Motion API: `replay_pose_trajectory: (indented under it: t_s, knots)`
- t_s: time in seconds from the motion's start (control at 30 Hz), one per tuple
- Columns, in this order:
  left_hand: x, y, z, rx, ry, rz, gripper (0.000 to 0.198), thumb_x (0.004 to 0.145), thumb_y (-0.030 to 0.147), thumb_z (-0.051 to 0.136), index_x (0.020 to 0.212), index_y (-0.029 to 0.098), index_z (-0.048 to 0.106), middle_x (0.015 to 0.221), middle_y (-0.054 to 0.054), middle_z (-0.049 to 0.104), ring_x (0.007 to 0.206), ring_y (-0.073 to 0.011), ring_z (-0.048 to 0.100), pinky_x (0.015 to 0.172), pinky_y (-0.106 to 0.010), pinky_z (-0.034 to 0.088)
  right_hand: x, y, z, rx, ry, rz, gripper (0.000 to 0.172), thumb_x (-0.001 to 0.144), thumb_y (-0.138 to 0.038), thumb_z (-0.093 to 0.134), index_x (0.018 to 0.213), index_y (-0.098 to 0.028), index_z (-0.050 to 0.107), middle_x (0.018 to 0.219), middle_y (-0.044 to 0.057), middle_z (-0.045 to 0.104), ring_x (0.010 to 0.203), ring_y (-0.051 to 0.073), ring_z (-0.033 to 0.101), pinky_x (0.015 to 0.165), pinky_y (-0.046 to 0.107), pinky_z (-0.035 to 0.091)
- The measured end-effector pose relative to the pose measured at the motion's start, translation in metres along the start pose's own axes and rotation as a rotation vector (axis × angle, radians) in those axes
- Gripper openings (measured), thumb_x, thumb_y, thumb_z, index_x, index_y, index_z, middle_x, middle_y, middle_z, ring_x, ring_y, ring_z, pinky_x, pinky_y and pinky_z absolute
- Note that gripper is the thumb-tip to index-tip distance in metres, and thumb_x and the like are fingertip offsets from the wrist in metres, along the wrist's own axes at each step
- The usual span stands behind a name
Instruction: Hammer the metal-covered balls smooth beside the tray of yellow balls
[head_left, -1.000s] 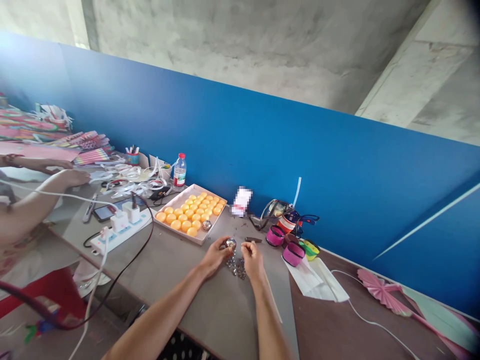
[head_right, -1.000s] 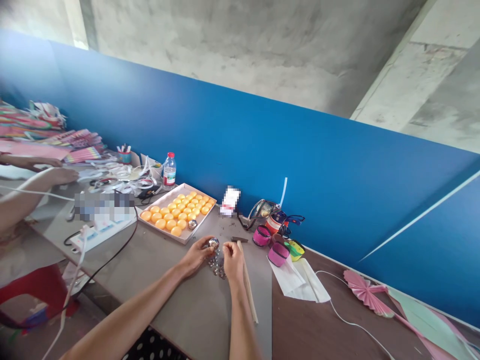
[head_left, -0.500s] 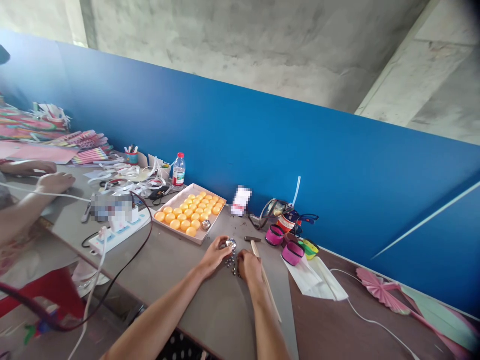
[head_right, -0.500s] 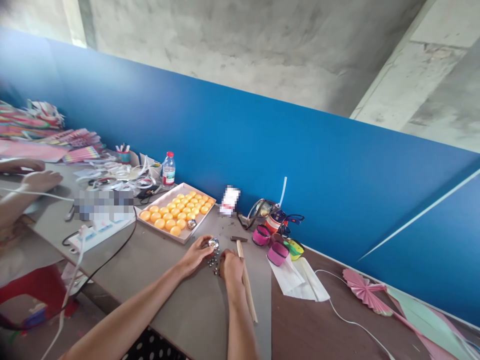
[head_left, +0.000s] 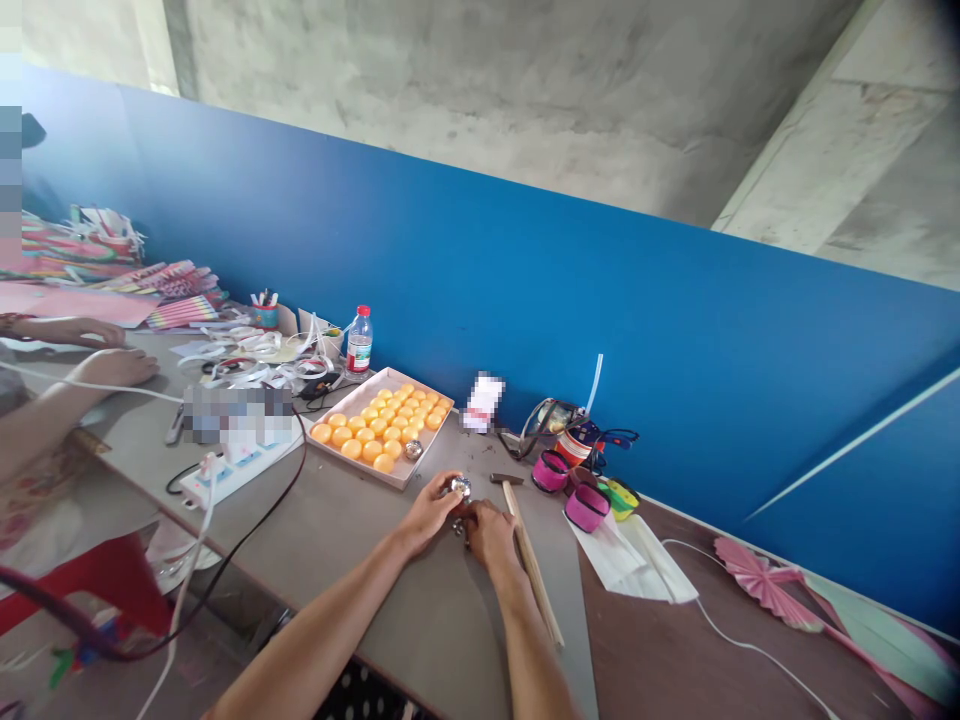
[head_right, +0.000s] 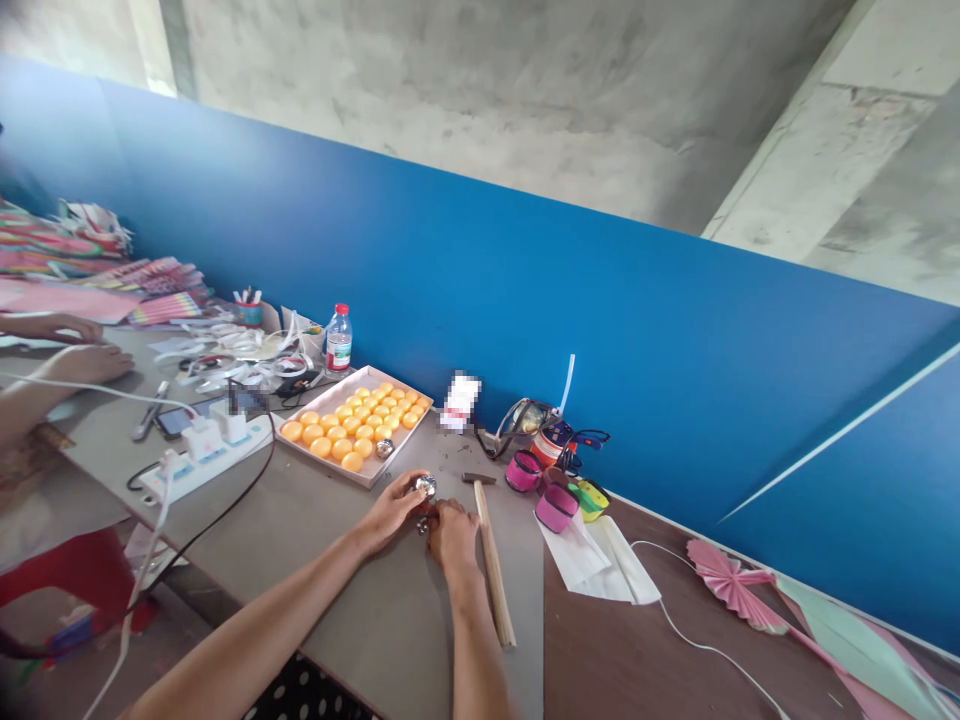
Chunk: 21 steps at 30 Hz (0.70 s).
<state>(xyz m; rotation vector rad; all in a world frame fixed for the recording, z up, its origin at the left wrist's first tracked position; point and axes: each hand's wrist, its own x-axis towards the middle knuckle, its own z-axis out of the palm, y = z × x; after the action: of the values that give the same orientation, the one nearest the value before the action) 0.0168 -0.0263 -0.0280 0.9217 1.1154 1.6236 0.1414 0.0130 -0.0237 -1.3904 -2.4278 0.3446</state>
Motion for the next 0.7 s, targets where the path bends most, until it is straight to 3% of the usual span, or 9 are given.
replay_pose_trajectory:
  t_s: [0.13, 0.33, 0.47, 0.57, 0.7]
  knots:
    - [0.003, -0.005, -0.001, -0.103, 0.023, -0.047, 0.043, 0.065, 0.034, 0.069, 0.102, 0.017, 0.057, 0.088, -0.002, 0.058, 0.067, -0.0109, 0.056, 0.065, -0.024, 0.045, 0.002, 0.005, -0.001, 0.111, 0.126, -0.018, 0.023, 0.078, -0.013, 0.042, 0.079, -0.02, 0.064, 0.087, 0.005, 0.066, 0.085, 0.017, 0.059, 0.082, 0.029, 0.035]
    - [0.004, -0.006, 0.0, -0.169, -0.005, -0.063, 0.049, 0.06, 0.035, 0.074, 0.103, 0.016, 0.059, 0.091, -0.002, 0.058, 0.067, -0.0098, 0.055, 0.067, -0.024, 0.045, 0.009, 0.012, 0.002, 0.521, 0.325, 0.019, 0.018, 0.074, -0.023, 0.045, 0.079, -0.018, 0.062, 0.077, 0.004, 0.066, 0.074, 0.017, 0.06, 0.072, 0.026, 0.042]
    - [0.002, -0.002, 0.001, -0.132, 0.001, -0.069, 0.054, 0.058, 0.038, 0.075, 0.105, 0.016, 0.059, 0.092, -0.003, 0.059, 0.065, -0.0101, 0.055, 0.065, -0.025, 0.044, 0.011, 0.012, 0.002, 0.75, 0.284, 0.051, 0.02, 0.071, -0.035, 0.052, 0.072, -0.018, 0.063, 0.067, 0.002, 0.063, 0.064, 0.016, 0.056, 0.064, 0.027, 0.043]
    - [0.002, -0.001, 0.002, -0.142, -0.002, -0.073, 0.058, 0.056, 0.038, 0.076, 0.106, 0.016, 0.059, 0.092, -0.004, 0.06, 0.066, -0.0109, 0.055, 0.066, -0.025, 0.044, 0.011, 0.011, 0.0, 0.972, 0.223, 0.097, 0.028, 0.07, -0.042, 0.055, 0.077, -0.017, 0.066, 0.059, -0.001, 0.059, 0.056, 0.013, 0.05, 0.059, 0.025, 0.041]
    - [0.002, -0.001, 0.002, -0.147, -0.019, -0.073, 0.059, 0.056, 0.036, 0.077, 0.108, 0.016, 0.058, 0.088, -0.004, 0.061, 0.069, -0.0119, 0.055, 0.068, -0.026, 0.043, 0.01, 0.006, 0.0, 1.166, 0.156, 0.09, 0.031, 0.066, -0.039, 0.059, 0.085, -0.016, 0.065, 0.065, -0.001, 0.06, 0.054, 0.011, 0.048, 0.056, 0.024, 0.04]
